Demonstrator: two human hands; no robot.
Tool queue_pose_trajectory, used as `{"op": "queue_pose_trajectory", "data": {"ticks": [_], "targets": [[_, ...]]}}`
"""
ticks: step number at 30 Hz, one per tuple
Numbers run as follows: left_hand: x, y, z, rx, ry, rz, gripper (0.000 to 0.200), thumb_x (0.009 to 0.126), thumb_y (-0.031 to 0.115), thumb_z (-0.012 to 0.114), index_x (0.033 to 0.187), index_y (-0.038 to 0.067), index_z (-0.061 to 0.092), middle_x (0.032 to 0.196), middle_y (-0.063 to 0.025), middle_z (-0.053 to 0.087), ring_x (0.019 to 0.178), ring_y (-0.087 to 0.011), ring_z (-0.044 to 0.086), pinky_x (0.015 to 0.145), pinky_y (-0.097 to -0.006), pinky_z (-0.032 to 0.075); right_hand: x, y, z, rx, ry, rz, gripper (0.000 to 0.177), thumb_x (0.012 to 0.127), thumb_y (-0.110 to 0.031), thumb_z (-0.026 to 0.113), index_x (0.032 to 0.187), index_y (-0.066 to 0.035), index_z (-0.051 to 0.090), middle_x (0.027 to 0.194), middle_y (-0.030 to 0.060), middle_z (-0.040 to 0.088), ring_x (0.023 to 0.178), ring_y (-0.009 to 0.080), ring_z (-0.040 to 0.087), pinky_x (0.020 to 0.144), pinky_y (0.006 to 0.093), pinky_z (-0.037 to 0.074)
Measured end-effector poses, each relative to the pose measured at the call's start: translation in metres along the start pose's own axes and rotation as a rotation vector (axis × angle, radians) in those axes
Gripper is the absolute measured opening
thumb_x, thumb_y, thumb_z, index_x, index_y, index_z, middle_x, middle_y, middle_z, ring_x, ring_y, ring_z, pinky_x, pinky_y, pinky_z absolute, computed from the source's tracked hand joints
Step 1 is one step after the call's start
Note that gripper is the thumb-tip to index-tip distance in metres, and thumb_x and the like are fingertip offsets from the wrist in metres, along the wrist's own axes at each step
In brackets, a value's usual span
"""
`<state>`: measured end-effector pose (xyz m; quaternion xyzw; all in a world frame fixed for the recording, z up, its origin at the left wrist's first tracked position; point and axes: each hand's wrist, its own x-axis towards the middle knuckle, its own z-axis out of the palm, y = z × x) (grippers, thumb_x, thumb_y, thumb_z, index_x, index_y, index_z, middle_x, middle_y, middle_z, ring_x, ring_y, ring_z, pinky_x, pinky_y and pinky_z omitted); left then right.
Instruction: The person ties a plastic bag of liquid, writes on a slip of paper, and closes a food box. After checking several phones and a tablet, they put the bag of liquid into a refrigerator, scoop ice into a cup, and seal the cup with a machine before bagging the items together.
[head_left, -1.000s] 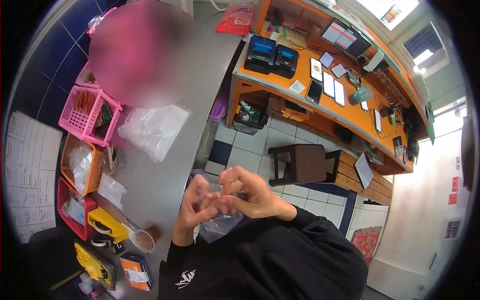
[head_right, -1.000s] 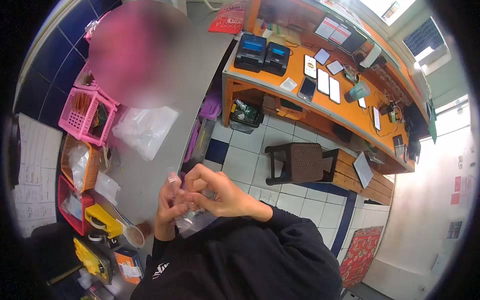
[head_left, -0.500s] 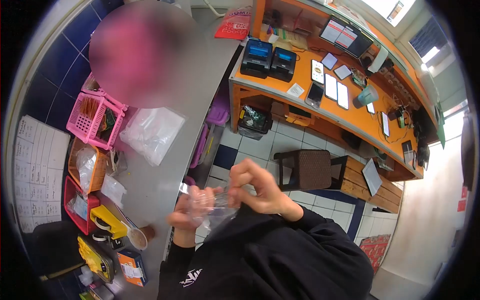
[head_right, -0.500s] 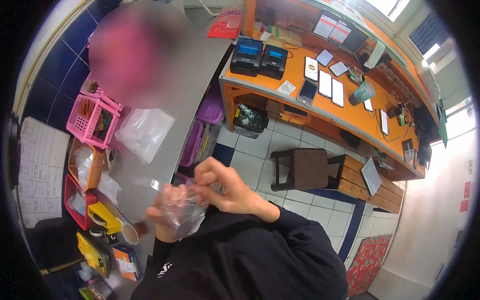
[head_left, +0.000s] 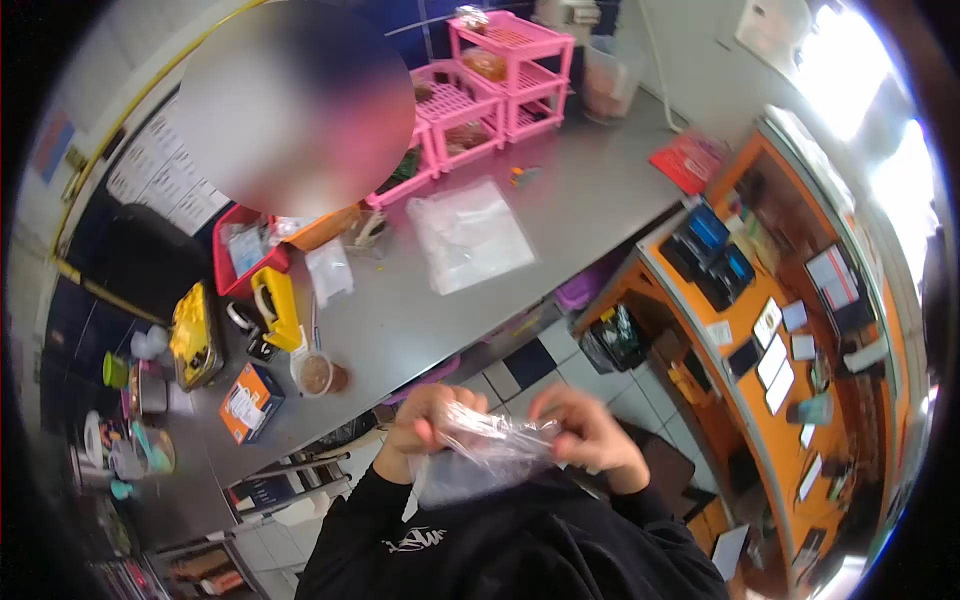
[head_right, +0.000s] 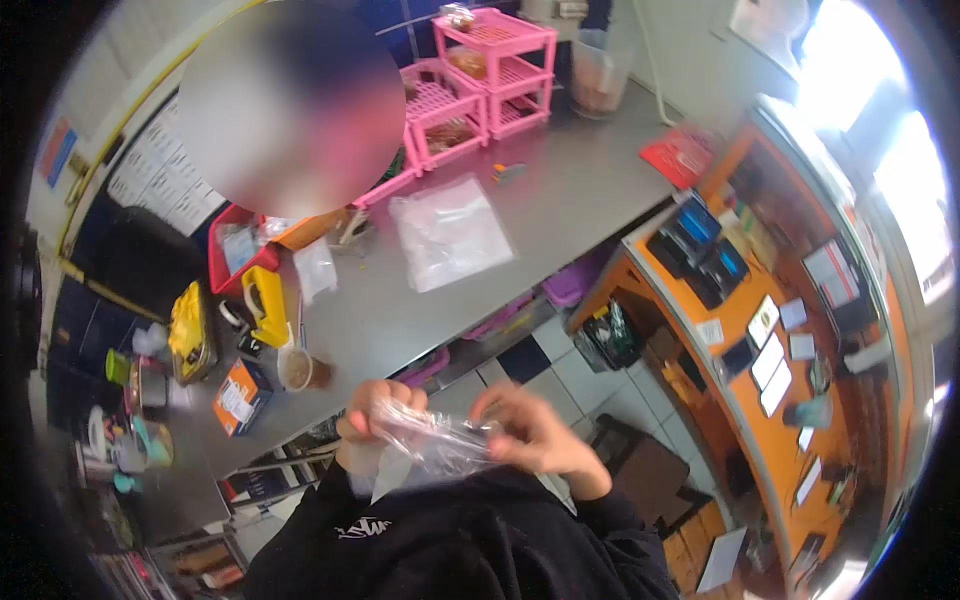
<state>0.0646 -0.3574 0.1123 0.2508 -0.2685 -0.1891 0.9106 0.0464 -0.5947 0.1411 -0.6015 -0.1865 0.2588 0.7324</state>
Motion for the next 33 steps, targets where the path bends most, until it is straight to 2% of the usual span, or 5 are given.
{"op": "queue_pose_trajectory", "data": {"ticks": [5, 12, 18, 25, 33], "targets": [[-0.011, 0.025, 0.006, 0.599, -0.021, -0.236, 0.026, 0.081, 0.021, 0.07, 0.076, 0.004, 0.051, 0.072, -0.0022, 0.046, 0.063, -0.0126, 0.043, 0.057, -0.0271, 0.034, 0.028, -0.001, 0.002, 0.381, -0.229, -0.493, 0.03, 0.08, -0.02, 0.074, 0.065, -0.002, 0.055, 0.062, 0.008, 0.052, 0.059, 0.0217, 0.047, 0.055, 0.0338, 0.036], [-0.053, 0.054, -0.015, -0.031, 0.112, 0.12, 0.03, 0.092, 0.029, 0.06, 0.102, 0.001, 0.053, 0.093, -0.0066, 0.05, 0.075, -0.0153, 0.046, 0.068, -0.0292, 0.04, 0.078, 0.009, 0.034, 0.461, -0.509, 0.162, 0.038, 0.079, -0.02, 0.077, 0.099, 0.0, 0.053, 0.089, 0.0047, 0.056, 0.071, 0.0132, 0.054, 0.058, 0.0264, 0.043], [-0.1, 0.08, -0.027, 0.927, 0.17, -0.081, 0.039, 0.098, 0.039, 0.048, 0.109, 0.002, 0.054, 0.099, -0.0048, 0.049, 0.075, -0.0106, 0.047, 0.064, -0.0274, 0.042, 0.131, -0.001, 0.056, 0.73, -0.474, 0.259, 0.028, 0.071, 0.001, 0.073, 0.091, 0.0, 0.054, 0.076, 0.0057, 0.055, 0.06, 0.0149, 0.05, 0.051, 0.0274, 0.038], [-0.223, 0.142, -0.044, 1.277, 0.743, -0.966, 0.036, 0.098, 0.025, 0.048, 0.076, 0.001, 0.063, 0.078, -0.0103, 0.063, 0.084, -0.0204, 0.062, 0.072, -0.0332, 0.049, 0.215, 0.055, 0.155, -0.72, -0.795, -0.471, 0.043, 0.081, -0.022, 0.071, 0.114, 0.0, 0.052, 0.101, 0.0205, 0.057, 0.094, 0.0344, 0.057, 0.083, 0.0394, 0.047], [-0.339, 0.158, -0.067, 1.794, 1.026, -0.532, 0.035, 0.077, -0.007, 0.055, 0.102, 0.013, 0.069, 0.115, -0.0136, 0.055, 0.095, -0.0319, 0.058, 0.083, -0.0377, 0.05, 0.336, 0.184, 0.216, -1.218, -0.489, -0.319, 0.082, 0.067, -0.028, 0.079, 0.135, -0.008, 0.038, 0.113, 0.0219, 0.051, 0.107, 0.0392, 0.052, 0.086, 0.0466, 0.048]]}}
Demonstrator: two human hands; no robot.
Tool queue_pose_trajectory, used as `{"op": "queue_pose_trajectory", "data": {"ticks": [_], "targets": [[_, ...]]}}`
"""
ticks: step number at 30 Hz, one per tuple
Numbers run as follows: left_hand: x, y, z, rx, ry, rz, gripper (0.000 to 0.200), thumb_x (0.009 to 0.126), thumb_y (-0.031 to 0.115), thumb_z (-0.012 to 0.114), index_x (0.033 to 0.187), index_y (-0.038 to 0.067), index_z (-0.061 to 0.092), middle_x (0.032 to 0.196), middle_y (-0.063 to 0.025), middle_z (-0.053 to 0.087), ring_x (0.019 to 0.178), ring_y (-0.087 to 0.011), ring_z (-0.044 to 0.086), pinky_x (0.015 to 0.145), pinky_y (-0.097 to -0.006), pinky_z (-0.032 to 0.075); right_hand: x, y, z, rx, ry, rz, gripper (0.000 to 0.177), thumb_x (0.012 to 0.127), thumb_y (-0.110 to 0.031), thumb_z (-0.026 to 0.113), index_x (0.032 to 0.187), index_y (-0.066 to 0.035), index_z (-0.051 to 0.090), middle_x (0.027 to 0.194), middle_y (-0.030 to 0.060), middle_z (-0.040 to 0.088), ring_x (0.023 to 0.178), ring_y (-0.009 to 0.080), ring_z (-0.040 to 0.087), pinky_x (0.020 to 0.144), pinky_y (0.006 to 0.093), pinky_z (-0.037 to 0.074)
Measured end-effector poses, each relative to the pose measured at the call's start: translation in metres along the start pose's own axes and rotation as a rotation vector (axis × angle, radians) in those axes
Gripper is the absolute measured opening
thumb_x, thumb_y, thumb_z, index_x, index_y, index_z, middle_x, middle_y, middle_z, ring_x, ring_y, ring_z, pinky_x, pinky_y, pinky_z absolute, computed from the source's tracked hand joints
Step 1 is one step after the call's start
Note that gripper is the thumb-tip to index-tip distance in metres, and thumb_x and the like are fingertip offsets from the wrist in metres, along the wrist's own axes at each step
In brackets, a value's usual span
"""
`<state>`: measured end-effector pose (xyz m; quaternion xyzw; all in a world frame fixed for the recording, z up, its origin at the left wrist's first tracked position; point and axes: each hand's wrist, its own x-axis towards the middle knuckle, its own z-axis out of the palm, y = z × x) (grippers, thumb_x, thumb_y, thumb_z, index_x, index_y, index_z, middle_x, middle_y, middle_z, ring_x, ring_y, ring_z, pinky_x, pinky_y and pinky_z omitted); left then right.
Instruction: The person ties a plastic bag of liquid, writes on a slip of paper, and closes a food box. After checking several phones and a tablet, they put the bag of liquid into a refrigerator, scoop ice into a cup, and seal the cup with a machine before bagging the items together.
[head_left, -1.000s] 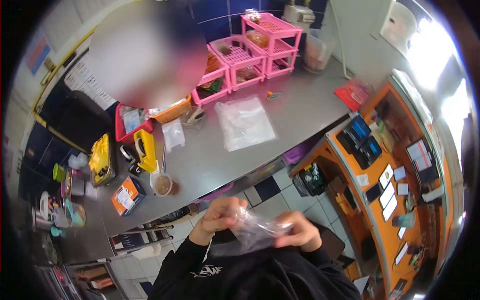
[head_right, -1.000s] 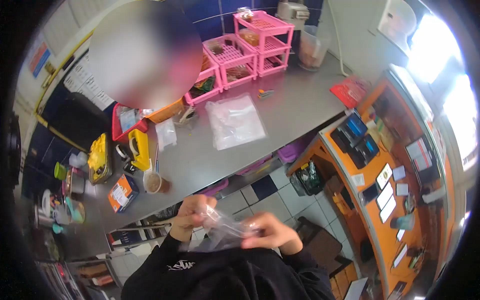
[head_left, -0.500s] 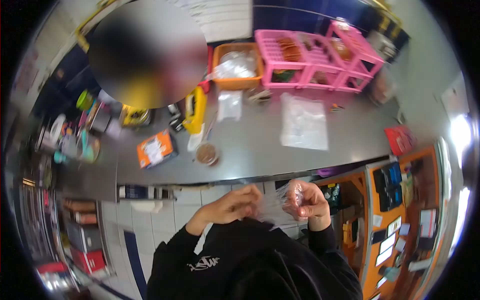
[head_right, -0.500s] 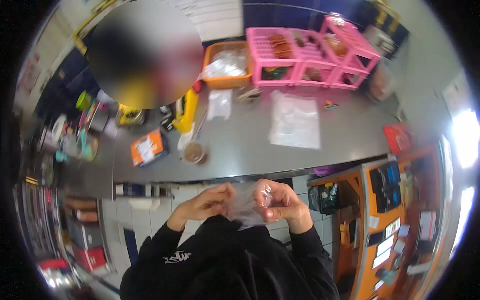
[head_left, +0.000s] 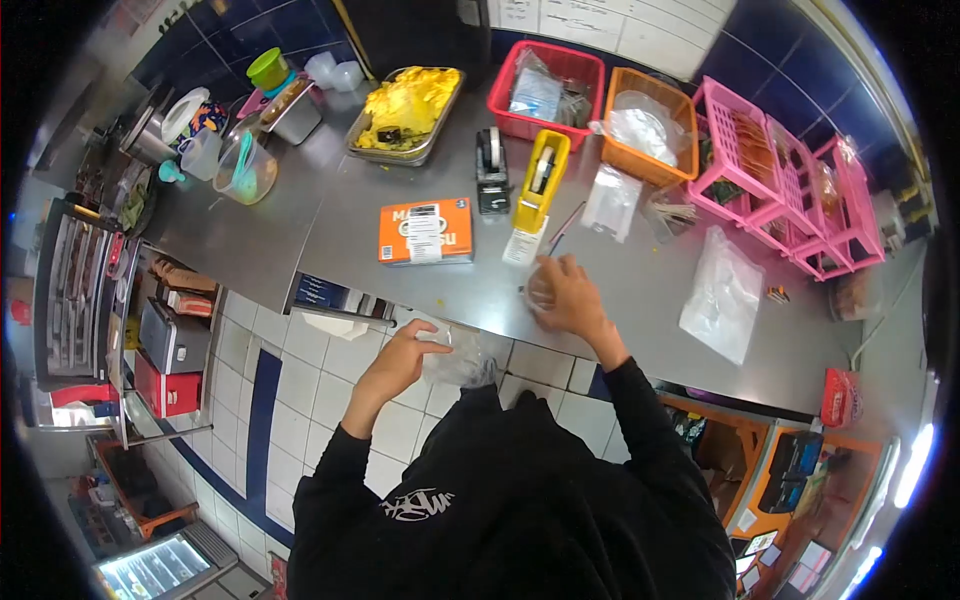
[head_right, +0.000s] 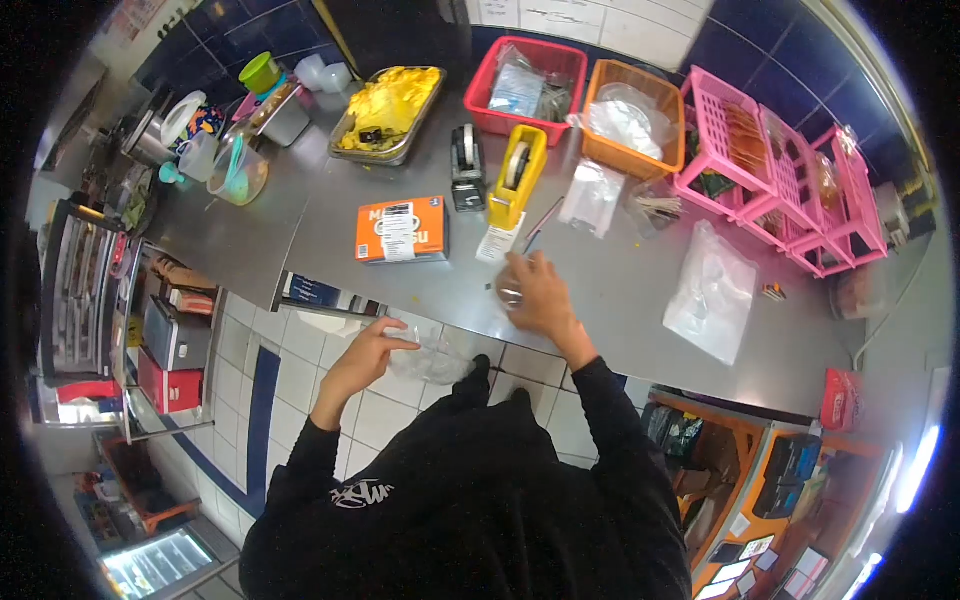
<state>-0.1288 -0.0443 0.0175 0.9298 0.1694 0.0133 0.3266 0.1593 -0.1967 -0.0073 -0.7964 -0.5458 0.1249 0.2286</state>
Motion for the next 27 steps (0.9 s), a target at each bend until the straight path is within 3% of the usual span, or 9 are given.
{"op": "queue_pose_trajectory", "data": {"ticks": [2, 5, 7, 9, 12, 17, 20, 24, 27], "targets": [[0.007, -0.009, 0.001, 0.108, 0.048, 0.056, 0.042, 0.076, -0.008, 0.053, 0.11, 0.012, 0.067, 0.116, -0.0139, 0.055, 0.101, -0.0341, 0.056, 0.086, -0.0386, 0.049, 0.002, -0.004, -0.017, 0.177, 0.031, 0.068, 0.082, 0.066, -0.026, 0.079, 0.135, -0.008, 0.038, 0.107, 0.0169, 0.054, 0.103, 0.0342, 0.055, 0.084, 0.0452, 0.049], [0.034, 0.004, 0.007, -0.004, 0.178, -0.035, 0.046, 0.077, -0.01, 0.051, 0.118, 0.008, 0.061, 0.123, -0.0157, 0.053, 0.107, -0.0354, 0.055, 0.088, -0.0352, 0.048, -0.02, -0.032, -0.055, 0.869, 0.071, 0.197, 0.077, 0.065, -0.022, 0.075, 0.132, -0.006, 0.04, 0.103, 0.0092, 0.054, 0.1, 0.0261, 0.056, 0.088, 0.0373, 0.047], [0.058, 0.02, 0.017, -0.297, 0.205, -0.034, 0.052, 0.075, -0.008, 0.056, 0.125, 0.005, 0.054, 0.124, -0.0171, 0.051, 0.111, -0.0361, 0.053, 0.091, -0.0372, 0.047, -0.034, -0.043, -0.046, 1.376, 0.062, 0.167, 0.076, 0.063, -0.02, 0.073, 0.13, -0.004, 0.041, 0.105, 0.0077, 0.053, 0.101, 0.0224, 0.055, 0.09, 0.0338, 0.044], [0.077, 0.042, 0.021, -0.575, 0.222, 0.114, 0.059, 0.072, -0.005, 0.062, 0.128, 0.004, 0.049, 0.126, -0.0176, 0.049, 0.115, -0.0352, 0.051, 0.091, -0.0381, 0.047, -0.043, -0.068, -0.039, 1.759, 0.156, 0.214, 0.079, 0.059, -0.017, 0.071, 0.131, -0.003, 0.04, 0.109, 0.0083, 0.053, 0.103, 0.0199, 0.053, 0.094, 0.0307, 0.04], [0.086, 0.066, 0.018, -0.634, 0.203, 0.162, 0.064, 0.068, -0.005, 0.066, 0.129, 0.003, 0.046, 0.128, -0.0168, 0.048, 0.116, -0.0344, 0.051, 0.092, -0.0384, 0.047, -0.041, -0.064, -0.019, 1.351, 0.365, 0.211, 0.082, 0.059, -0.015, 0.074, 0.132, -0.003, 0.039, 0.112, 0.0087, 0.052, 0.102, 0.0201, 0.053, 0.092, 0.0318, 0.042], [0.095, 0.053, 0.039, -0.533, 0.137, 0.134, 0.064, 0.066, -0.005, 0.065, 0.126, 0.003, 0.045, 0.127, -0.0171, 0.046, 0.116, -0.0371, 0.05, 0.096, -0.0395, 0.044, -0.041, -0.071, -0.03, 0.521, 0.408, 0.201, 0.072, 0.057, -0.01, 0.079, 0.124, -0.002, 0.051, 0.108, 0.0139, 0.054, 0.097, 0.0267, 0.057, 0.087, 0.0363, 0.047], [0.101, 0.068, 0.02, -0.495, 0.05, 0.049, 0.064, 0.067, -0.003, 0.064, 0.127, 0.004, 0.043, 0.126, -0.0165, 0.045, 0.114, -0.0356, 0.05, 0.092, -0.0399, 0.046, -0.03, -0.095, -0.057, 0.321, 0.395, 0.241, 0.072, 0.056, -0.007, 0.078, 0.123, -0.006, 0.054, 0.107, 0.0151, 0.054, 0.096, 0.0307, 0.058, 0.084, 0.0381, 0.049], [0.11, 0.101, -0.013, -0.395, 0.049, 0.055, 0.063, 0.07, 0.001, 0.065, 0.129, 0.005, 0.042, 0.125, -0.0151, 0.045, 0.111, -0.0328, 0.053, 0.087, -0.041, 0.049, -0.017, -0.098, -0.072, 0.006, 0.372, 0.11, 0.074, 0.058, -0.003, 0.076, 0.128, -0.012, 0.054, 0.11, 0.0182, 0.05, 0.097, 0.0358, 0.056, 0.083, 0.0417, 0.049], [0.118, 0.101, -0.008, -0.425, 0.056, 0.095, 0.062, 0.072, 0.003, 0.066, 0.129, 0.005, 0.042, 0.125, -0.0151, 0.046, 0.104, -0.0319, 0.057, 0.08, -0.0405, 0.051, -0.016, -0.076, -0.077, 0.028, 0.153, 0.113, 0.083, 0.058, -0.002, 0.074, 0.136, -0.018, 0.048, 0.12, 0.0221, 0.043, 0.112, 0.0413, 0.048, 0.087, 0.0445, 0.048]]}}
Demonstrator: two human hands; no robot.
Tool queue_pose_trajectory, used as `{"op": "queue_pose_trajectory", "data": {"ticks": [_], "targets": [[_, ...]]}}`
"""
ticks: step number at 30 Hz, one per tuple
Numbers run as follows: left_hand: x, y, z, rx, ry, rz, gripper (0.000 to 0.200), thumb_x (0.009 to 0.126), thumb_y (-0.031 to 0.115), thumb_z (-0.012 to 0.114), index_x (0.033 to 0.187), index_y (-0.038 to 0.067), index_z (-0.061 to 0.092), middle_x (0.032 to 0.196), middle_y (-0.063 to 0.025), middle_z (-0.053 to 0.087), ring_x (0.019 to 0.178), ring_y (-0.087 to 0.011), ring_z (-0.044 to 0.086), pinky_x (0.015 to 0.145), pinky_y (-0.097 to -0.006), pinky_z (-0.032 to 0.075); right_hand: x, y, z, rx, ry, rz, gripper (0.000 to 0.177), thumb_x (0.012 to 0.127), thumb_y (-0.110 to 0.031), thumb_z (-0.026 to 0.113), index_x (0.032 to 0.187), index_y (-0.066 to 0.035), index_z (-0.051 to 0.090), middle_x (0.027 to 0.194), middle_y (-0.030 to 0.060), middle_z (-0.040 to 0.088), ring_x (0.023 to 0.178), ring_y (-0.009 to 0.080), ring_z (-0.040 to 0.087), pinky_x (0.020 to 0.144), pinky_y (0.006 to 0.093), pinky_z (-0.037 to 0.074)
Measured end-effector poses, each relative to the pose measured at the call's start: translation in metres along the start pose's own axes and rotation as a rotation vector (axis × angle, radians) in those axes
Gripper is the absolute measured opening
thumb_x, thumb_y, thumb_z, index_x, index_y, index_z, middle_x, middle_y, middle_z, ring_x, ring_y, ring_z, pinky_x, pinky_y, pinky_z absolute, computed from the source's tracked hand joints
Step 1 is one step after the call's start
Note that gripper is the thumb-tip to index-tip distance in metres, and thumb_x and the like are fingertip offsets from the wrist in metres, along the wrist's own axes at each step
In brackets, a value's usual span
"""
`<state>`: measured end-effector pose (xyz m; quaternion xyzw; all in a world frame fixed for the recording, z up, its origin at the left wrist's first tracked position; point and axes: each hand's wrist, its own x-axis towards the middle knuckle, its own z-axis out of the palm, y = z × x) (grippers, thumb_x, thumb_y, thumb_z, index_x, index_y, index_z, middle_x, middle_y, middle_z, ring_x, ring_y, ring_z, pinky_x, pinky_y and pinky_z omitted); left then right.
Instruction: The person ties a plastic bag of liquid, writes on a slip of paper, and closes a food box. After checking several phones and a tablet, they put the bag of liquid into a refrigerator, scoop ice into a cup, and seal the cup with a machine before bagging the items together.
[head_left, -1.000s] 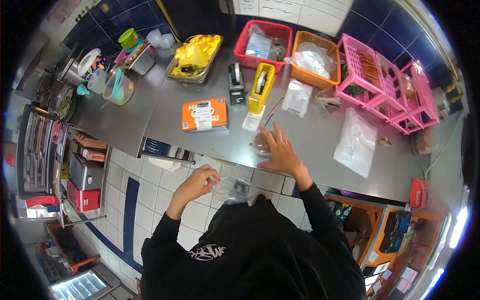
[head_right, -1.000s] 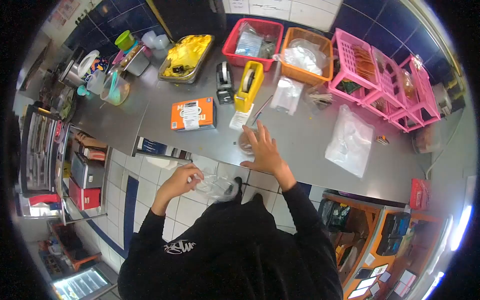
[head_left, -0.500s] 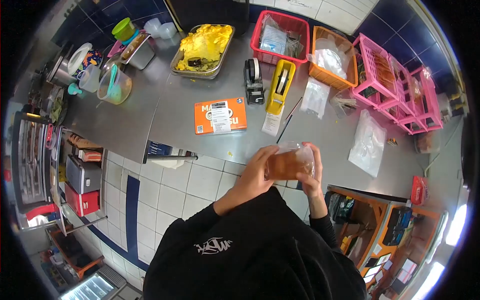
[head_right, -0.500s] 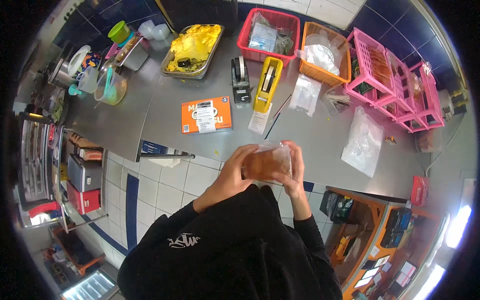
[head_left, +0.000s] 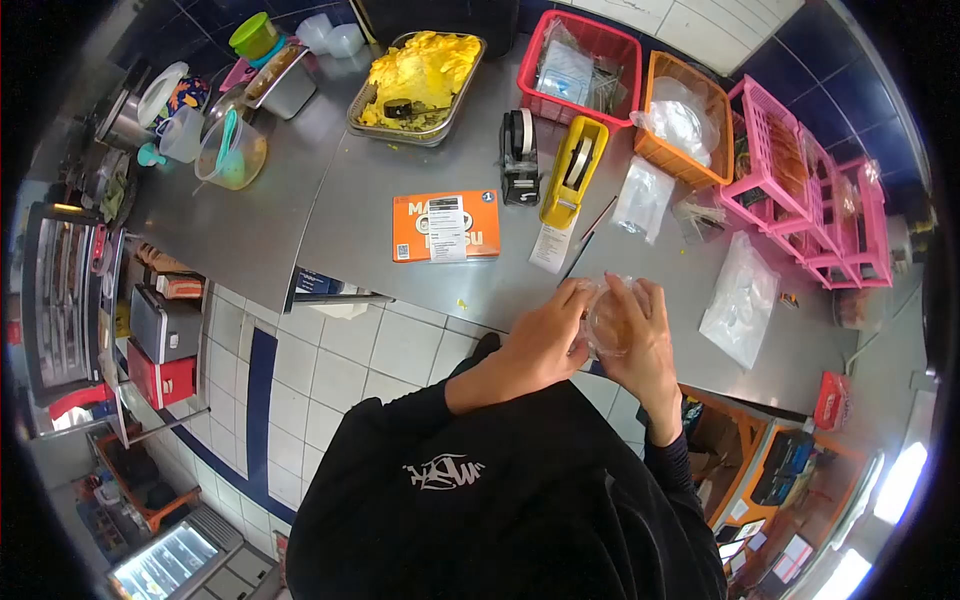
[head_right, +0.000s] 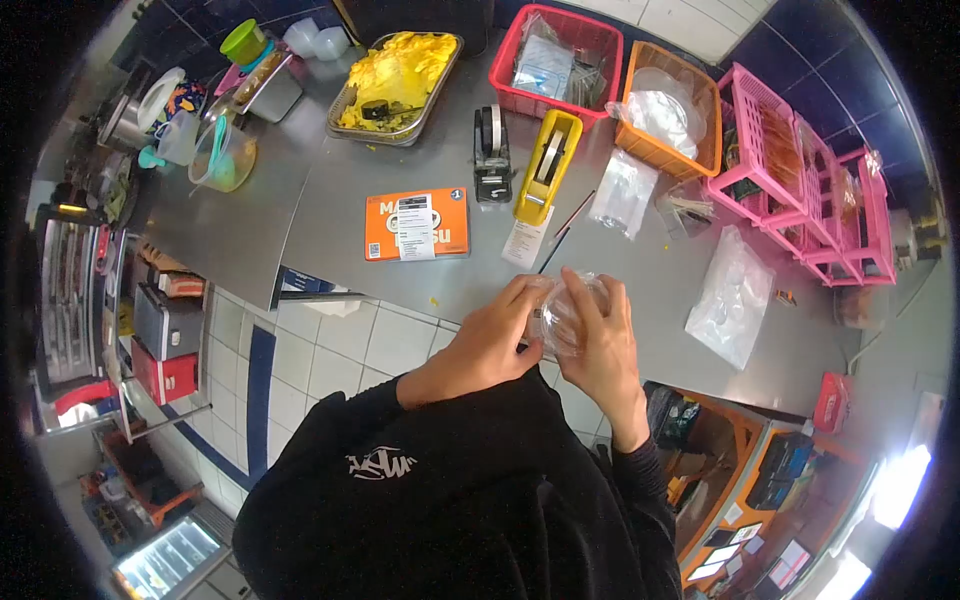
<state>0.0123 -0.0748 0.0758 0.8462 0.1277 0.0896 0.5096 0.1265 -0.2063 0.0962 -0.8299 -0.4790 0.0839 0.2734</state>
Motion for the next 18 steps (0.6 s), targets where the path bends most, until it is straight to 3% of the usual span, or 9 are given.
{"op": "queue_pose_trajectory", "data": {"ticks": [4, 7, 10, 13, 16, 18], "targets": [[0.019, -0.045, 0.027, 0.171, 0.244, 0.254, 0.048, 0.075, 0.003, 0.064, 0.122, 0.001, 0.052, 0.115, -0.0168, 0.056, 0.089, -0.0312, 0.063, 0.072, -0.0378, 0.053, 0.012, 0.033, -0.013, 0.05, -0.227, -0.096, 0.095, 0.058, -0.001, 0.069, 0.144, -0.021, 0.035, 0.126, 0.0216, 0.039, 0.118, 0.0426, 0.044, 0.091, 0.0456, 0.048], [0.033, -0.069, 0.051, -0.111, 0.289, 0.158, 0.032, 0.078, 0.0, 0.06, 0.109, -0.002, 0.061, 0.098, -0.0182, 0.063, 0.084, -0.0331, 0.063, 0.073, -0.0374, 0.053, 0.017, 0.056, -0.007, 0.015, -0.362, -0.088, 0.099, 0.058, -0.003, 0.068, 0.147, -0.023, 0.027, 0.129, 0.0194, 0.038, 0.121, 0.041, 0.043, 0.093, 0.0467, 0.048], [0.037, -0.072, 0.063, -0.148, 0.22, -0.022, 0.025, 0.079, -0.003, 0.058, 0.102, -0.003, 0.065, 0.09, -0.0194, 0.066, 0.084, -0.0353, 0.063, 0.074, -0.0383, 0.052, 0.02, 0.08, 0.001, -0.043, -0.477, -0.14, 0.099, 0.058, -0.01, 0.071, 0.147, -0.021, 0.027, 0.135, 0.0183, 0.036, 0.116, 0.0409, 0.049, 0.091, 0.0452, 0.049], [0.035, -0.072, 0.071, 0.003, 0.11, -0.002, 0.035, 0.079, -0.005, 0.057, 0.113, 0.0, 0.062, 0.098, -0.0199, 0.064, 0.09, -0.0368, 0.063, 0.077, -0.0395, 0.052, 0.019, 0.088, -0.01, -0.029, -0.514, -0.2, 0.096, 0.059, -0.013, 0.074, 0.145, -0.019, 0.031, 0.14, 0.016, 0.034, 0.106, 0.0388, 0.056, 0.084, 0.0448, 0.052], [0.035, -0.07, 0.08, -0.009, 0.215, 0.147, 0.045, 0.078, -0.006, 0.054, 0.123, 0.0, 0.056, 0.105, -0.0213, 0.06, 0.094, -0.0367, 0.059, 0.078, -0.0427, 0.049, 0.009, 0.083, -0.026, -0.086, -0.598, -0.139, 0.09, 0.063, -0.012, 0.074, 0.143, -0.019, 0.034, 0.141, 0.0155, 0.036, 0.103, 0.0373, 0.058, 0.083, 0.0432, 0.052], [0.037, -0.06, 0.076, 0.033, 0.25, 0.199, 0.056, 0.076, -0.008, 0.055, 0.13, 0.005, 0.051, 0.111, -0.0181, 0.059, 0.098, -0.0362, 0.059, 0.081, -0.0408, 0.05, -0.013, 0.109, -0.009, -0.126, -0.422, -0.333, 0.081, 0.065, -0.011, 0.074, 0.138, -0.015, 0.039, 0.133, 0.015, 0.044, 0.096, 0.0355, 0.061, 0.079, 0.0418, 0.052]]}}
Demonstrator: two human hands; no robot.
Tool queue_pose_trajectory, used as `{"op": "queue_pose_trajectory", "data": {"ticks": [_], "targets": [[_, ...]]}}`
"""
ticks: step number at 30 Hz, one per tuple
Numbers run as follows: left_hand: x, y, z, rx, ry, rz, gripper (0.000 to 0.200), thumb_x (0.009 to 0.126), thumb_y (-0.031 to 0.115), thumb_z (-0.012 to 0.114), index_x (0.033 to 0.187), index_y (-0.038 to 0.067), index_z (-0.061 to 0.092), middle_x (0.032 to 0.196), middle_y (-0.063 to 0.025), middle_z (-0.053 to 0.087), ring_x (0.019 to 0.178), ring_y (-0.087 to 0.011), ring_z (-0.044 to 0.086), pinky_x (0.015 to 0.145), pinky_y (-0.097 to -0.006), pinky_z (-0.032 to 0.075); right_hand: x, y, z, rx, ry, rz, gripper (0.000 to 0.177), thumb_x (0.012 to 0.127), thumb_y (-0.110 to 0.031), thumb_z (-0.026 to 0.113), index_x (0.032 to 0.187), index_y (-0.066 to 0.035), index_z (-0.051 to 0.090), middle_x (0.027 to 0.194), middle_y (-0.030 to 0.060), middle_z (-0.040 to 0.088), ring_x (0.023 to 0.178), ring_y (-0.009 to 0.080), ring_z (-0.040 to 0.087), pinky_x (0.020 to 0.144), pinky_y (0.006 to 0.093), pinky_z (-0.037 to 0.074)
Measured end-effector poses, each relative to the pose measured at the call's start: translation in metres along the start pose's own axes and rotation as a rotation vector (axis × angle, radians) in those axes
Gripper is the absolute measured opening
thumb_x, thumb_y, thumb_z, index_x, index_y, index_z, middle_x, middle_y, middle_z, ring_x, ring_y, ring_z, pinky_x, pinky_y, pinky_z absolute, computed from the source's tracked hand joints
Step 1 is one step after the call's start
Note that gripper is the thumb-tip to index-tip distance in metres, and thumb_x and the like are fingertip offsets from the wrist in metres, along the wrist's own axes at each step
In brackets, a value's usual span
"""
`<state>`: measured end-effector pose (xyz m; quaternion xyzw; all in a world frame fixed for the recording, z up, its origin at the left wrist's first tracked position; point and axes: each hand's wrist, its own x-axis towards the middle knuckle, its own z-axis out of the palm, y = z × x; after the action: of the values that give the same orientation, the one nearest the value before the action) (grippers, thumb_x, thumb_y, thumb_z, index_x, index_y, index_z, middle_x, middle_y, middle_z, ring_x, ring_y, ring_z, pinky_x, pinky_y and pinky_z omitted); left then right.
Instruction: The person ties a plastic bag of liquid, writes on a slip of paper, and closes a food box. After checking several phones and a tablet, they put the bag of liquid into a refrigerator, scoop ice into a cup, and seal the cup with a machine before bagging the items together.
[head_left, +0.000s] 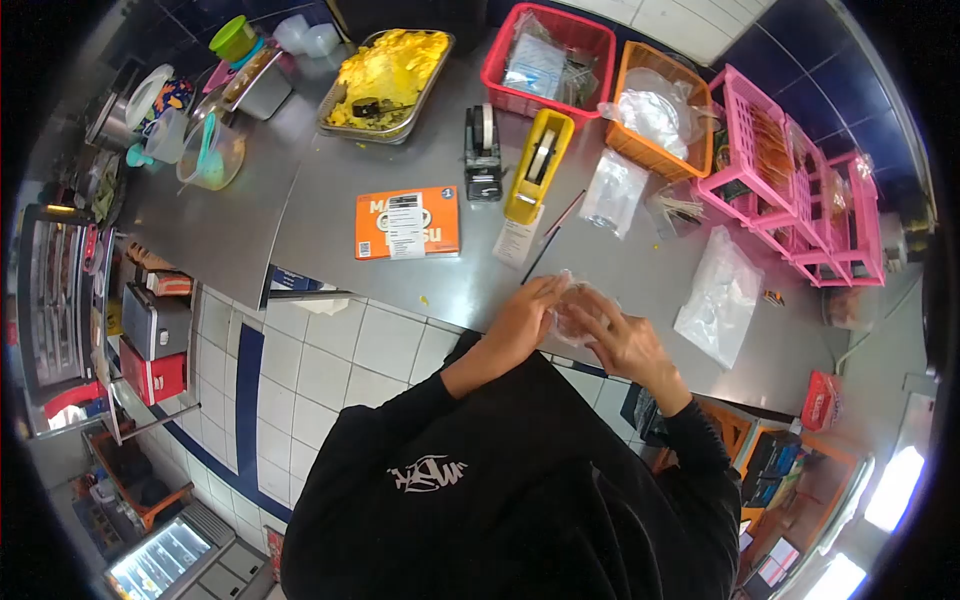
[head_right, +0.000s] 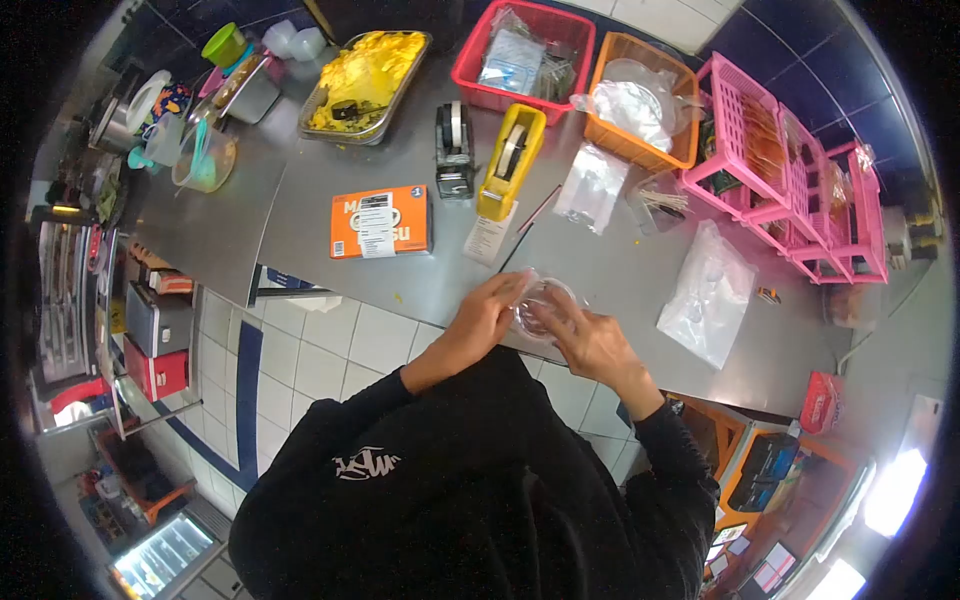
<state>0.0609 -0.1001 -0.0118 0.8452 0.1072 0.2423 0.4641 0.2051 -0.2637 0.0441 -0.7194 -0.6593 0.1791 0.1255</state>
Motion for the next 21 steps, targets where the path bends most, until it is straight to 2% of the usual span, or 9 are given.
{"op": "queue_pose_trajectory", "data": {"ticks": [1, 4, 7, 10, 13, 16, 19, 21], "targets": [[0.002, 0.007, -0.003, 0.02, 0.019, 0.025, 0.062, 0.075, -0.009, 0.056, 0.134, 0.007, 0.048, 0.114, -0.0165, 0.058, 0.1, -0.0359, 0.059, 0.082, -0.0399, 0.05, -0.008, 0.006, 0.01, -0.053, 0.085, -0.084, 0.076, 0.066, -0.011, 0.074, 0.135, -0.013, 0.042, 0.129, 0.0147, 0.048, 0.093, 0.0345, 0.062, 0.077, 0.0411, 0.052], [0.013, 0.029, -0.015, -0.009, -0.037, -0.071, 0.071, 0.073, -0.008, 0.057, 0.14, 0.004, 0.038, 0.116, -0.0139, 0.057, 0.096, -0.0334, 0.058, 0.081, -0.0419, 0.047, -0.014, 0.006, 0.002, -0.069, 0.206, -0.149, 0.059, 0.069, -0.008, 0.072, 0.123, -0.005, 0.047, 0.114, 0.0137, 0.056, 0.093, 0.0321, 0.059, 0.081, 0.0408, 0.048], [0.019, 0.043, -0.017, 0.133, -0.107, -0.077, 0.069, 0.072, -0.014, 0.054, 0.137, 0.008, 0.045, 0.12, -0.0127, 0.058, 0.1, -0.0321, 0.06, 0.079, -0.0358, 0.05, -0.013, -0.016, -0.01, -0.087, 0.136, 0.045, 0.049, 0.067, -0.007, 0.072, 0.111, -0.004, 0.05, 0.1, 0.0121, 0.059, 0.093, 0.0298, 0.054, 0.085, 0.0397, 0.043], [0.025, 0.052, -0.015, 0.018, -0.022, 0.071, 0.07, 0.071, -0.013, 0.054, 0.138, 0.007, 0.045, 0.116, -0.0112, 0.06, 0.092, -0.0288, 0.061, 0.074, -0.0332, 0.049, -0.017, -0.027, -0.012, -0.386, -0.194, 0.281, 0.047, 0.064, -0.005, 0.07, 0.108, -0.006, 0.051, 0.09, 0.0095, 0.061, 0.095, 0.0276, 0.051, 0.087, 0.0367, 0.039], [0.027, 0.058, -0.014, 0.017, -0.013, 0.157, 0.065, 0.074, -0.011, 0.056, 0.136, 0.006, 0.047, 0.108, -0.01, 0.063, 0.083, -0.0258, 0.06, 0.072, -0.0317, 0.048, -0.016, -0.028, -0.022, -0.381, -0.121, 0.165, 0.045, 0.061, -0.002, 0.068, 0.103, -0.009, 0.053, 0.081, 0.0066, 0.06, 0.093, 0.026, 0.052, 0.084, 0.0356, 0.039], [0.027, 0.062, -0.02, -0.119, -0.134, -0.024, 0.057, 0.077, -0.009, 0.057, 0.132, 0.006, 0.052, 0.102, -0.0085, 0.066, 0.077, -0.0238, 0.058, 0.074, -0.0312, 0.048, -0.02, -0.034, -0.046, -0.331, 0.114, 0.032, 0.045, 0.056, 0.002, 0.067, 0.099, -0.007, 0.055, 0.082, 0.0061, 0.06, 0.091, 0.0281, 0.054, 0.084, 0.0358, 0.041], [0.028, 0.065, -0.027, 0.007, -0.087, 0.098, 0.047, 0.082, -0.002, 0.057, 0.128, 0.006, 0.056, 0.092, -0.0057, 0.065, 0.082, -0.0265, 0.058, 0.07, -0.0332, 0.044, -0.033, -0.037, -0.065, -0.325, -0.062, 0.118, 0.036, 0.061, -0.001, 0.066, 0.095, -0.007, 0.057, 0.083, 0.0072, 0.059, 0.086, 0.0256, 0.054, 0.08, 0.0365, 0.042], [0.031, 0.064, -0.024, 0.08, -0.062, 0.219, 0.048, 0.081, -0.006, 0.057, 0.127, 0.006, 0.057, 0.095, -0.0068, 0.066, 0.076, -0.0233, 0.058, 0.067, -0.0315, 0.047, -0.04, -0.033, -0.068, -0.342, -0.003, 0.19, 0.032, 0.063, -0.001, 0.066, 0.093, -0.006, 0.056, 0.083, 0.0079, 0.058, 0.083, 0.0263, 0.054, 0.077, 0.0369, 0.043]]}}
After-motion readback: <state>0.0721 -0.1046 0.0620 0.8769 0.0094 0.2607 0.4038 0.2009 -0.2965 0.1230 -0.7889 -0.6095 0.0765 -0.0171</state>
